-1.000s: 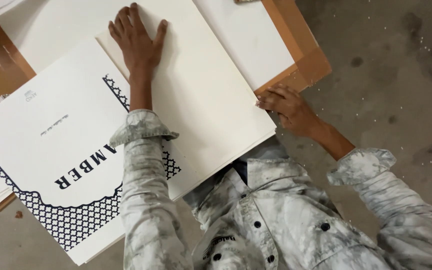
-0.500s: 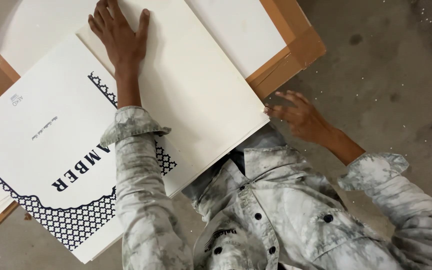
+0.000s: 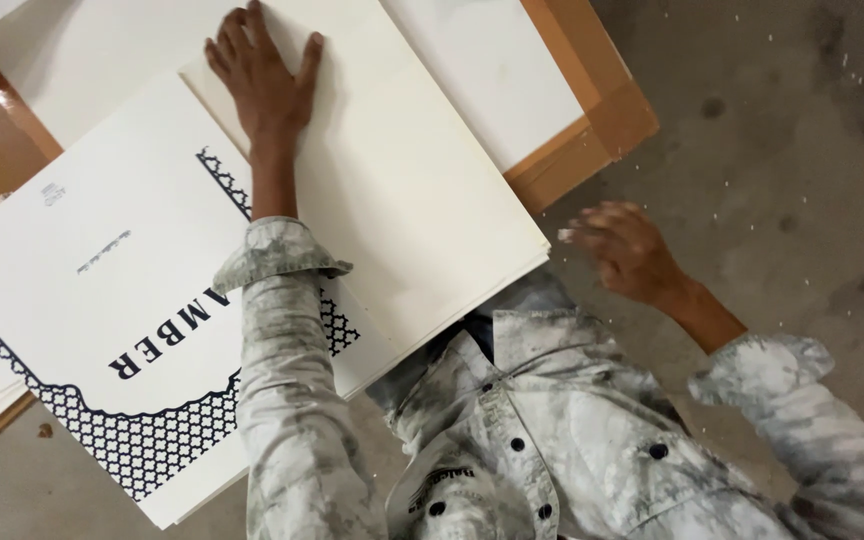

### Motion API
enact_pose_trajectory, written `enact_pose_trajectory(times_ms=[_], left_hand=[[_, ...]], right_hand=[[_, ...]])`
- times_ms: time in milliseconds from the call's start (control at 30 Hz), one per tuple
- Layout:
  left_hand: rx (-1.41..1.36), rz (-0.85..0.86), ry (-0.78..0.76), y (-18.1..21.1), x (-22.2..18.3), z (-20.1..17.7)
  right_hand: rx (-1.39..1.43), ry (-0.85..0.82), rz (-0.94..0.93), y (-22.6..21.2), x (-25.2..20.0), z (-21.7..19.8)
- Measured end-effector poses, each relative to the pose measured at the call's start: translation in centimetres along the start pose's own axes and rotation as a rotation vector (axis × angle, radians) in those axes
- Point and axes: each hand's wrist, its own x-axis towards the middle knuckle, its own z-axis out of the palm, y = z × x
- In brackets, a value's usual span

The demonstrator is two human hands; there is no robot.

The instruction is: The person assembles paper packaging by applying glue to the edges of a white cardboard sheet with a brush and pressing it together with another printed sheet.

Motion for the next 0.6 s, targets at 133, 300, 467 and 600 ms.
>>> enact_pose_trajectory(times_ms=[133,300,467,600], left_hand=[[0.043,-0.053,-0.046,-0.7,0.3,0.7],[0.057,-0.106,-0.052,-0.8,0.5,1.1],[0.034,-0.105,-0.001,0.0,0.2,0.2],[0.011,-0.076,0.053,0.2,0.0,-0.1]], right_hand=[[0.210,0.299,0.215,0.1,3.3,-1.9],[0.476,0.254,0.159,1.0,15.1,-0.8],[0.577,0.087,0.112,5.4,29.2,4.1],[0.420,0.070,-0.046,8.2,37.8,6.6]])
